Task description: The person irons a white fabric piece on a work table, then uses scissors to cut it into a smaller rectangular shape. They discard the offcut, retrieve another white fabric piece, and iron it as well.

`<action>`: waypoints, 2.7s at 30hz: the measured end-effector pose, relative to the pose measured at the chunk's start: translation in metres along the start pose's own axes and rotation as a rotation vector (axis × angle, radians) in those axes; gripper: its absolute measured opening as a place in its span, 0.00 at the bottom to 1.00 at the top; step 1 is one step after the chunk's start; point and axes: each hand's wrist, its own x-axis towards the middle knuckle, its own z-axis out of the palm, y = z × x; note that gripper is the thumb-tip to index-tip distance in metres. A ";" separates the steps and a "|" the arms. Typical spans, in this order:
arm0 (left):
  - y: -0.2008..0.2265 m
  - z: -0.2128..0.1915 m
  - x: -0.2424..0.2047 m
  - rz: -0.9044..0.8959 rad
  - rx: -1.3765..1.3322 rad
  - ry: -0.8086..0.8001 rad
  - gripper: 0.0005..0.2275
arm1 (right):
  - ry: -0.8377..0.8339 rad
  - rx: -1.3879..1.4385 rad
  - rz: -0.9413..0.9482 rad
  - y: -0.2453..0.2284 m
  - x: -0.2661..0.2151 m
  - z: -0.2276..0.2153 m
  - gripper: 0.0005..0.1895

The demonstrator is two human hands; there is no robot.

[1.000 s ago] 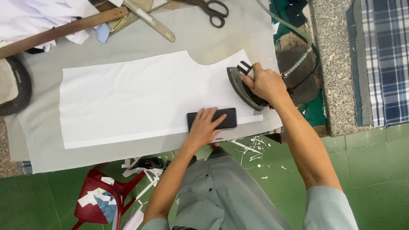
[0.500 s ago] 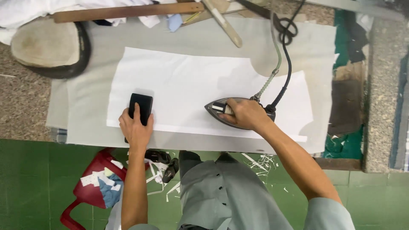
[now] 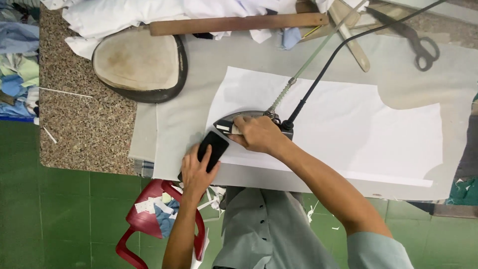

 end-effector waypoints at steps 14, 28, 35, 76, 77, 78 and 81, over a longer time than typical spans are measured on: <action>0.001 0.028 0.080 0.424 -0.314 -0.220 0.32 | 0.315 -0.331 -0.109 0.022 0.069 -0.027 0.27; -0.002 0.034 0.081 0.416 -0.322 -0.313 0.33 | 0.347 -0.484 -0.159 0.048 0.108 -0.054 0.24; -0.003 0.038 0.079 0.433 -0.316 -0.337 0.35 | 0.317 -0.527 -0.114 0.055 0.125 -0.063 0.26; 0.045 0.078 0.165 0.201 0.001 0.014 0.27 | 0.425 0.075 0.987 0.178 -0.211 -0.032 0.24; 0.051 0.077 0.168 0.216 0.038 0.022 0.28 | 0.419 0.055 0.982 0.186 -0.218 -0.034 0.24; 0.057 0.077 0.170 0.232 0.075 0.029 0.28 | 0.413 0.035 0.977 0.194 -0.225 -0.036 0.23; 0.118 0.090 0.190 0.336 -0.016 0.029 0.27 | 0.395 0.039 0.941 0.218 -0.244 -0.045 0.25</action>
